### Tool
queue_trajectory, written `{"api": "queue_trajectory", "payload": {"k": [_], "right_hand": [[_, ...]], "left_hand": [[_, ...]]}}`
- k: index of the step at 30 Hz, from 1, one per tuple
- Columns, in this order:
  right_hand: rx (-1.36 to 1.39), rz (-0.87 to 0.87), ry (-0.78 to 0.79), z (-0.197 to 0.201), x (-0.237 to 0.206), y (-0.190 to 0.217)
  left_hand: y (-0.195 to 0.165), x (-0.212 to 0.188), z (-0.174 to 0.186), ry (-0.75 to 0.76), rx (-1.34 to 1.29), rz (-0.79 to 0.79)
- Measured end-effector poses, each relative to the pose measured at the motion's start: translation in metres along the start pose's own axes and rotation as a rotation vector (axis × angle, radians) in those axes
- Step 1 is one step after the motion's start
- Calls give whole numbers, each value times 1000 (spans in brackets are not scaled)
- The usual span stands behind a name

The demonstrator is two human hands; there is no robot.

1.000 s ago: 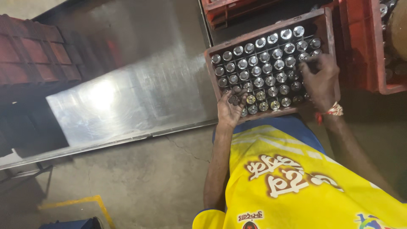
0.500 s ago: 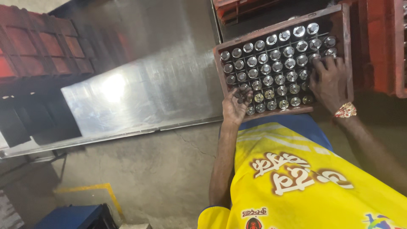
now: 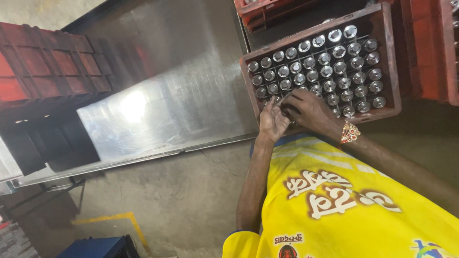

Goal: The person places small dark caps into the open tops of metal cups arranged in a red crate. The person repeatedly picks caps from a bowl and inserts them into the cups one by one.

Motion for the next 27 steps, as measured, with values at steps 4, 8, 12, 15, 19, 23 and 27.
{"api": "queue_trajectory", "payload": {"k": [4,8,12,15,19,23,27], "right_hand": [[186,-144,12,7,-7,-8],[158,-126,-176,29,-24,-29],[-70,-291,-219,77,-44,-92],[-346,-304,-223,100,-56,-141],[-652,-218,-135,104,-64,-174],[-710,-228,-89,96,-76,-173],[-937,-162,-18,87,-98,-157]], "left_hand": [[3,4,-3,169,-154,-10],[-2,1,-11,92,-99,-28],[-6,-2,-14,26,-108,-58],[-6,0,-15,56,-126,-64],[-5,2,-12,43,-88,-73],[-7,-2,-7,21,-77,-113],[-12,-6,-6,14,-108,-139]]}}
Point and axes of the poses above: each hand's wrist, its own x-axis towards the middle knuckle, its own z-axis out of the back of the hand, y = z × x, the point moved 2 cm from there along x, towards the middle knuckle
